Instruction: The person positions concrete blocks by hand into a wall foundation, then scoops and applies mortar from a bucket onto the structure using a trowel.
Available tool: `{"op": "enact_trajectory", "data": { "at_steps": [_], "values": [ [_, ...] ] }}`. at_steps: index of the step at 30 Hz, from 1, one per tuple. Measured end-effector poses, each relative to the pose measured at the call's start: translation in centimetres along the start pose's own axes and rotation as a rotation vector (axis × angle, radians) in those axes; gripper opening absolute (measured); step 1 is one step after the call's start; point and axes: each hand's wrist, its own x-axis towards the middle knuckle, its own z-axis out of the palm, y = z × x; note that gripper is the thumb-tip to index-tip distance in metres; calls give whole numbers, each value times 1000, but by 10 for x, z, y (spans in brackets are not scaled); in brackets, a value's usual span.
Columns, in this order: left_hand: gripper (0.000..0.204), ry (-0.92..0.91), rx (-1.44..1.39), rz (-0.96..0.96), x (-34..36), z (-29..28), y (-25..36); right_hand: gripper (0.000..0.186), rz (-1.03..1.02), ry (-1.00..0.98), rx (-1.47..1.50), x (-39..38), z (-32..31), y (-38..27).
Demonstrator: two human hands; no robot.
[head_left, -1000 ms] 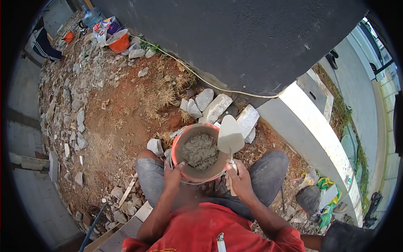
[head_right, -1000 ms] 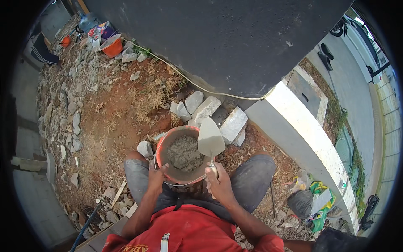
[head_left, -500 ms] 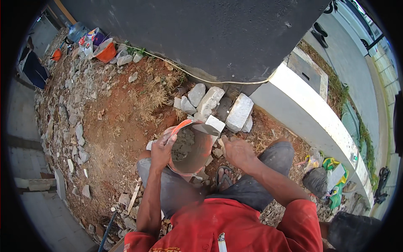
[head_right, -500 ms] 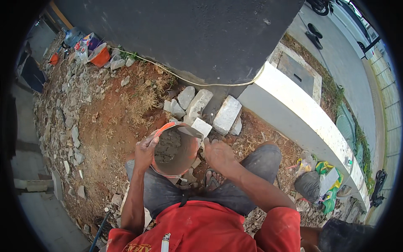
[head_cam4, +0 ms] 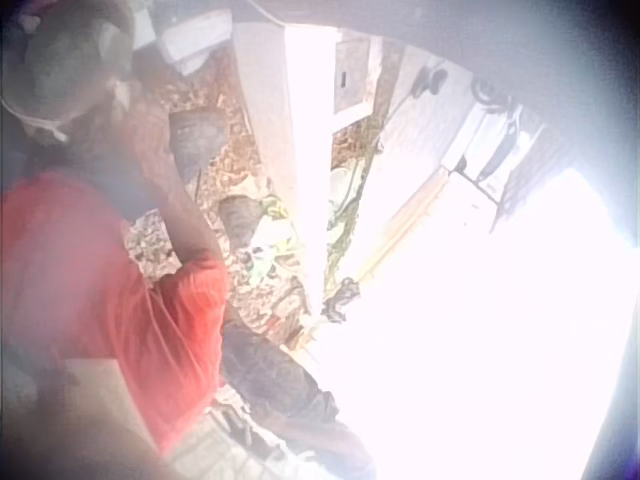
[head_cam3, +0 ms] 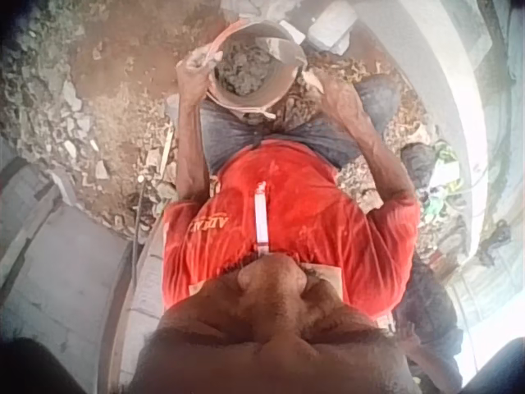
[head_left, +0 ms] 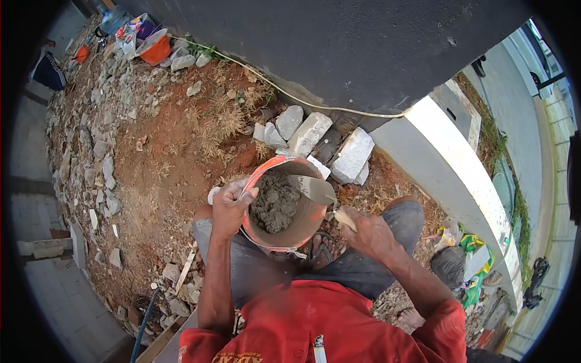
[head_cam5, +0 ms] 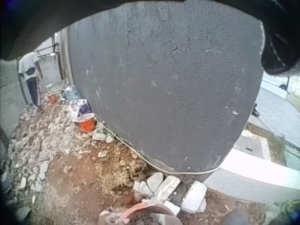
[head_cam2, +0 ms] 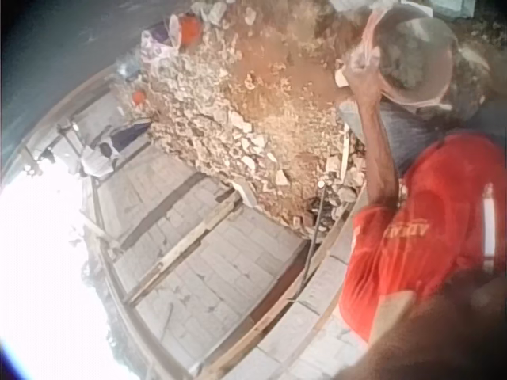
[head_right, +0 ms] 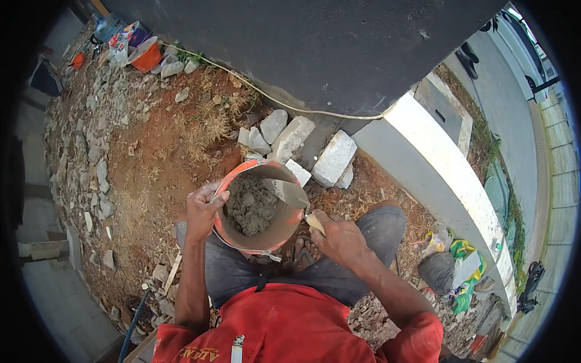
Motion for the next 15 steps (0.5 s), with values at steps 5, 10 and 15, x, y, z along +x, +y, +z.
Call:
{"op": "enact_trajectory", "data": {
  "at_steps": [5,10,15],
  "values": [
    [34,-113,11,4,6,13,-17,45,162,-164,-81,26,22,-2],
    [33,-19,238,-92,0,10,-17,41,109,-469,90,25,65,-16],
    [27,-34,115,-9,-3,13,-21,45,151,-381,268,31,91,-29]
  ]
}}
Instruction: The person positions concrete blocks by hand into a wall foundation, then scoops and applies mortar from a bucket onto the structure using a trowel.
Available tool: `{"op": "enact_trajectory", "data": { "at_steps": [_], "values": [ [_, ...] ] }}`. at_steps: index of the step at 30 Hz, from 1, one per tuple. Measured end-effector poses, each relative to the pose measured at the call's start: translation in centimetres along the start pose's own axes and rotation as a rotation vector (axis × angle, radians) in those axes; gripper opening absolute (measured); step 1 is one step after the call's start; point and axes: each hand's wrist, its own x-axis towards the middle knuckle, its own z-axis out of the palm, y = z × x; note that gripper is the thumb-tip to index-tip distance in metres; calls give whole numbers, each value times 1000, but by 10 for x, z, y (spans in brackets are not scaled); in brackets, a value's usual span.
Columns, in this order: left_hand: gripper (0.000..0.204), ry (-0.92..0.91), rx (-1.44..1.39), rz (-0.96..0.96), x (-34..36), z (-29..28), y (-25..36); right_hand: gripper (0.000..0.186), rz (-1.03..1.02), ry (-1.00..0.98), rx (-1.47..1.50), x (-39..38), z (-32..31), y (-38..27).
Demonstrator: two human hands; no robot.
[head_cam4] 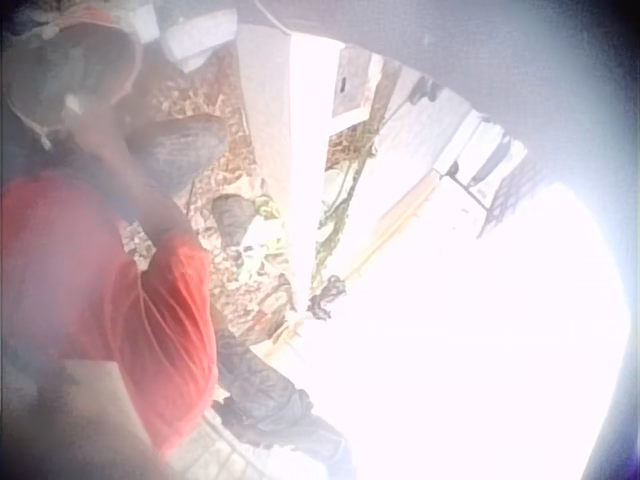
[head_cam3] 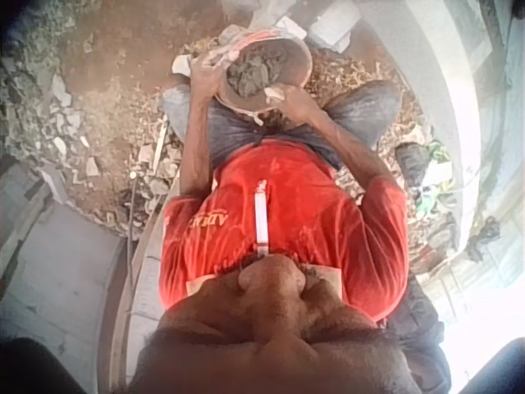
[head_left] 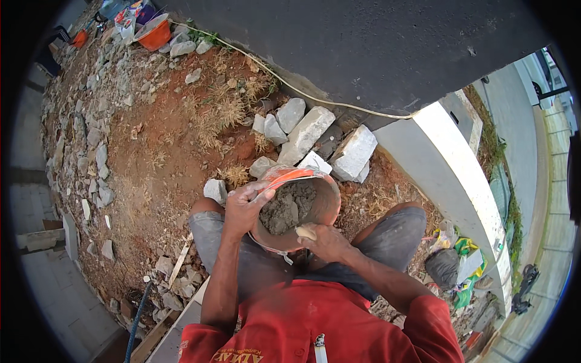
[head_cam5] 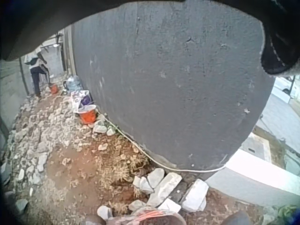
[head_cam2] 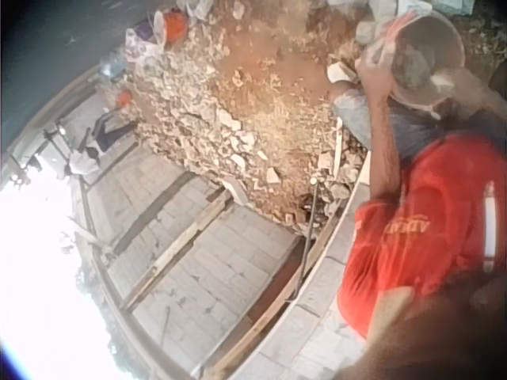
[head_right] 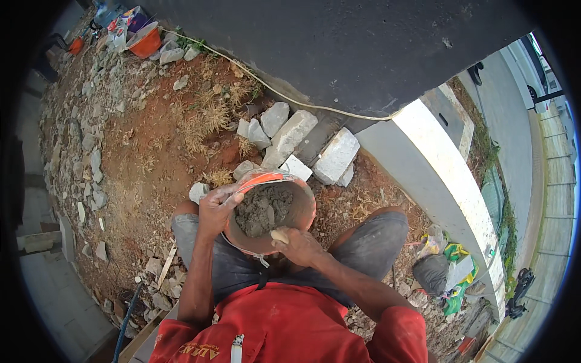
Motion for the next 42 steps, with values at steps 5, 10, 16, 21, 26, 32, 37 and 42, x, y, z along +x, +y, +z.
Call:
{"op": "enact_trajectory", "data": {
  "at_steps": [5,10,16,21,26,32,37,42],
  "values": [
    [23,108,-89,63,3,-2,-9,46,152,-145,468,-15,10,7],
    [25,225,-41,38,7,-21,-24,41,78,-143,652,-33,0,5],
    [31,293,3,-22,12,-53,-44,49,41,-178,877,-67,-71,-6],
    [30,298,-55,-9,13,-55,-49,51,-62,-388,1613,-49,-108,19],
    [26,321,-43,-17,14,-48,-39,58,-350,-593,2350,20,-124,47],
    [28,328,15,-67,10,-37,-23,56,-204,-318,1761,-30,-142,52],
    [28,261,-12,-33,8,-5,-1,51,-549,234,-43,-46,-120,28],
    [29,180,214,39,-2,37,16,52,-197,350,-775,0,-97,-16]
  ]
}}
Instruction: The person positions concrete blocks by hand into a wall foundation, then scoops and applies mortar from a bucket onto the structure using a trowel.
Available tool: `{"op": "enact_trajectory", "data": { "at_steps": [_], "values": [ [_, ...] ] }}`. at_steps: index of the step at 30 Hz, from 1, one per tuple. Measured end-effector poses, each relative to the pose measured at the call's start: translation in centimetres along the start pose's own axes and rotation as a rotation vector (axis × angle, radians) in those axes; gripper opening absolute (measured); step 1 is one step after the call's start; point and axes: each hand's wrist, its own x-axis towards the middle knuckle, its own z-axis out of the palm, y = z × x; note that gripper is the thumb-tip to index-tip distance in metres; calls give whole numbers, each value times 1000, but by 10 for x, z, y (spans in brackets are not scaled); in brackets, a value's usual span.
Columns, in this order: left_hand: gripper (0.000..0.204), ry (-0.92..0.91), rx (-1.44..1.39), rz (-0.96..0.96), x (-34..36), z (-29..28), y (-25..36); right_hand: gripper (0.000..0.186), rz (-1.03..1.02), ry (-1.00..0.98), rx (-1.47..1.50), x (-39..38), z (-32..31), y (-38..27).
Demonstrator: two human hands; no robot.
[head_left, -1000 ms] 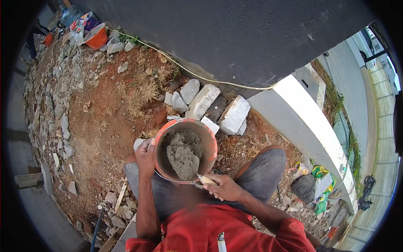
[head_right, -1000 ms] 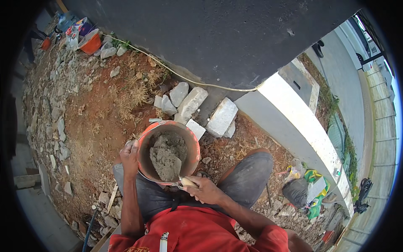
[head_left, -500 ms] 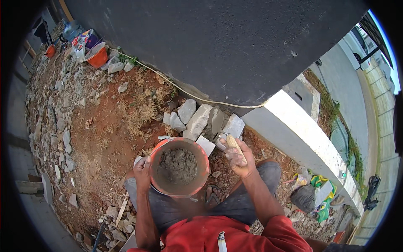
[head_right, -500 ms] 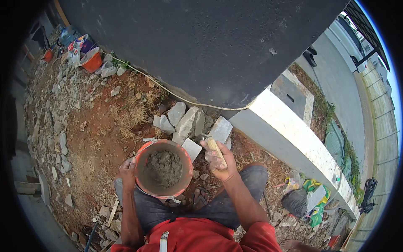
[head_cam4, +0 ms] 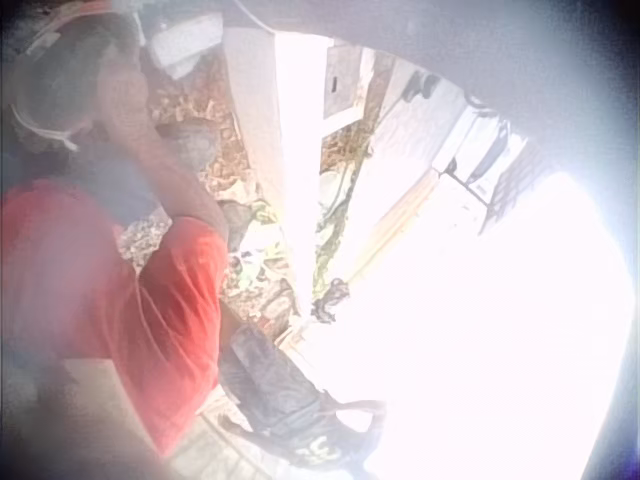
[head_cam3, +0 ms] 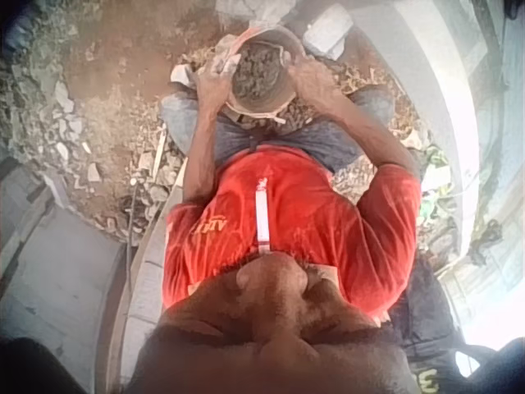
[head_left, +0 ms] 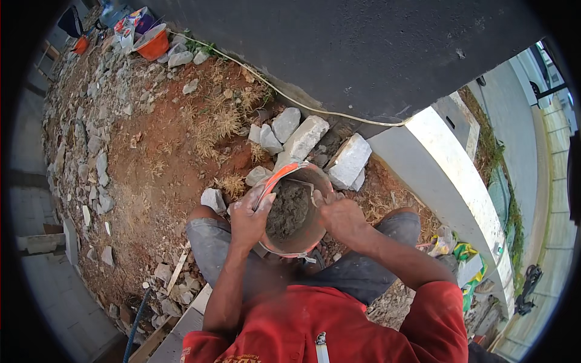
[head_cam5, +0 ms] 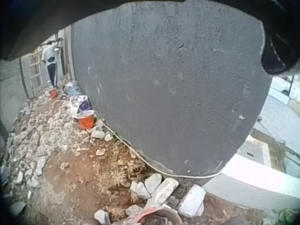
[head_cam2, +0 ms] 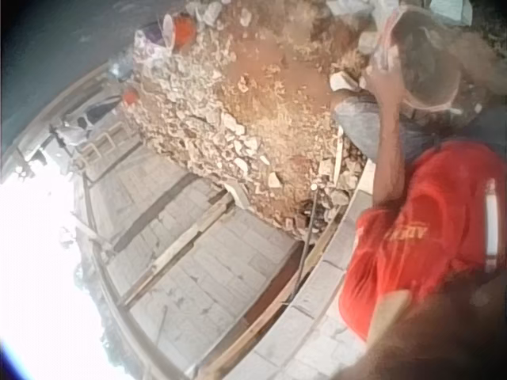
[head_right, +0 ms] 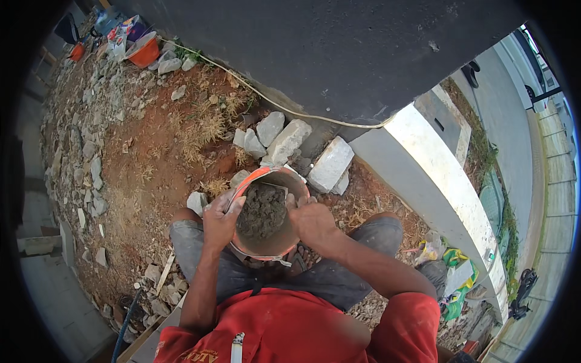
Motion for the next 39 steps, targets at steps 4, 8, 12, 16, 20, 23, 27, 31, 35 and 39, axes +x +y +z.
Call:
{"op": "enact_trajectory", "data": {
  "at_steps": [4,8,12,16,20,23,27,31,35,39],
  "values": [
    [30,-20,173,159,2,4,14,52,-207,-126,-94,-14,-24,0],
    [30,-112,96,169,-5,6,16,50,-122,-27,-93,-15,-27,23],
    [29,-141,162,297,-13,-2,6,34,-106,-229,61,3,1,36],
    [28,-115,139,273,-14,-19,-4,35,-52,-467,296,-5,34,45],
    [27,-322,294,444,-20,-20,-6,50,-116,-583,468,-17,77,29],
    [24,-278,83,58,-18,-19,-13,52,-53,-378,817,-33,101,3],
    [21,-58,-324,69,-6,-33,-32,58,235,-444,1163,-42,116,-39],
    [22,12,-348,33,0,-37,-48,61,263,-372,1281,-44,104,-46],
    [22,88,-275,-6,15,-50,-60,58,316,-469,1472,-49,81,-32],
    [23,106,-276,-28,32,-70,-81,57,285,-378,1566,-49,53,-16]
  ]
}}
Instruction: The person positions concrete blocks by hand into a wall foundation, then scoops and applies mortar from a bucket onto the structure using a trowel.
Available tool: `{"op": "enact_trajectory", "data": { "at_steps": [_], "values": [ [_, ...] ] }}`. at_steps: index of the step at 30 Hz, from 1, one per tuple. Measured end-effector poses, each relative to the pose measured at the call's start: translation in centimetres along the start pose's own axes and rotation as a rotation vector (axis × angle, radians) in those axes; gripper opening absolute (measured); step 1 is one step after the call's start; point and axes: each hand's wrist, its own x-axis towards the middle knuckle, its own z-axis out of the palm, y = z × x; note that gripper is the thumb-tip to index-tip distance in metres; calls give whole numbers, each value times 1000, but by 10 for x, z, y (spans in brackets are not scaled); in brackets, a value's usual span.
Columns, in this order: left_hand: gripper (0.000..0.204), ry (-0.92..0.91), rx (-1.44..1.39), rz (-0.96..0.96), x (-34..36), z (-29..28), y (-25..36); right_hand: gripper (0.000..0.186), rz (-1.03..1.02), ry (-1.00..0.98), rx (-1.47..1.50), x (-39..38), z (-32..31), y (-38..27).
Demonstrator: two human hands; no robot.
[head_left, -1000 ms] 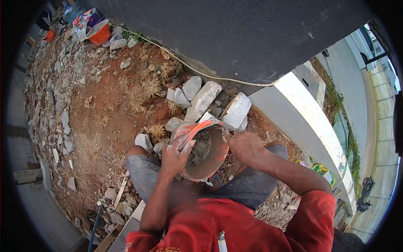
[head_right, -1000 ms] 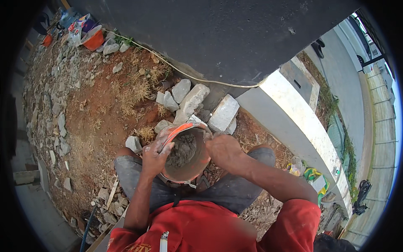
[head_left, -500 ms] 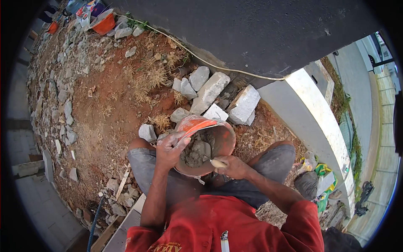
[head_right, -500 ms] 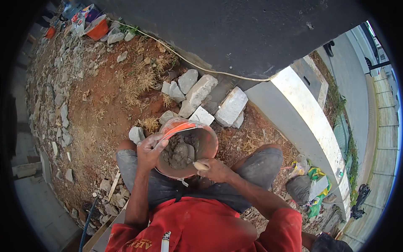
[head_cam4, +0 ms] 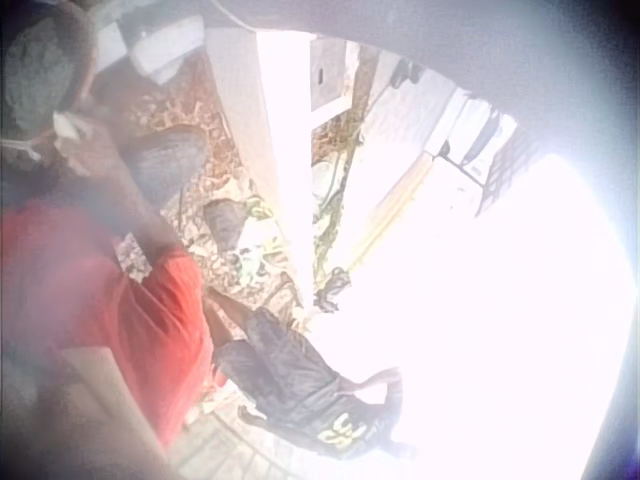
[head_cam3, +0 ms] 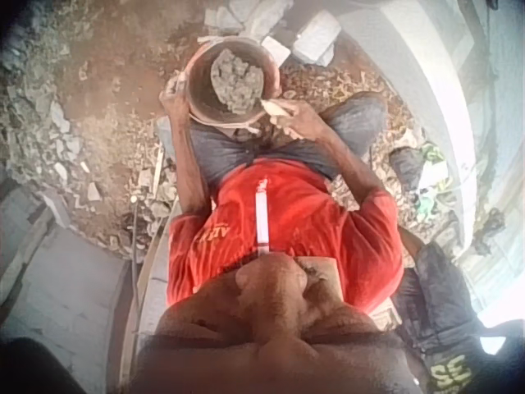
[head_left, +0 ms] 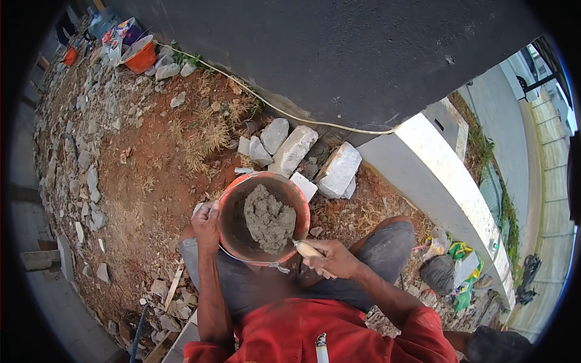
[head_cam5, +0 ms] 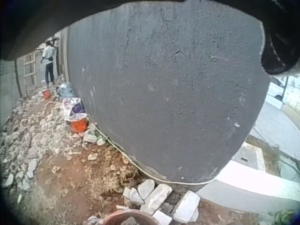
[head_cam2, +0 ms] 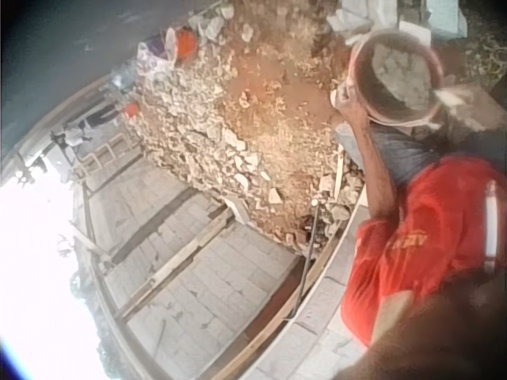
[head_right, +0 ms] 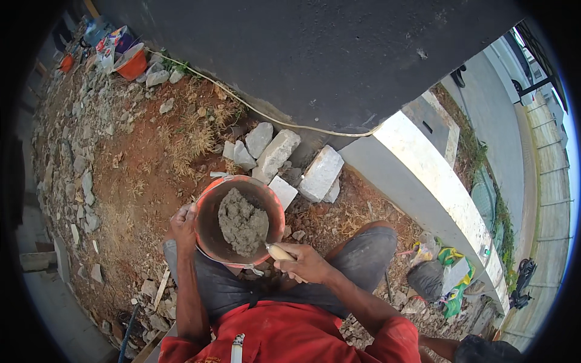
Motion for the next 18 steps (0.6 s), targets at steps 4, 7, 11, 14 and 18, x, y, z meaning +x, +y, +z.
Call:
{"op": "enact_trajectory", "data": {
  "at_steps": [4,7,11,14,18],
  "values": [
    [24,37,36,-9,2,-12,-16,53,-53,38,173,-12,-27,-28],
    [24,46,2,-40,2,-14,-19,47,-34,11,347,-7,-60,-42],
    [22,45,-9,-69,5,-12,-14,55,-102,-450,1327,30,-102,-42],
    [22,63,12,-90,5,-9,-9,56,-178,-464,1480,53,-127,-43],
    [22,102,6,-118,-2,-2,0,58,-246,-390,1242,25,-141,-61]
  ]
}}
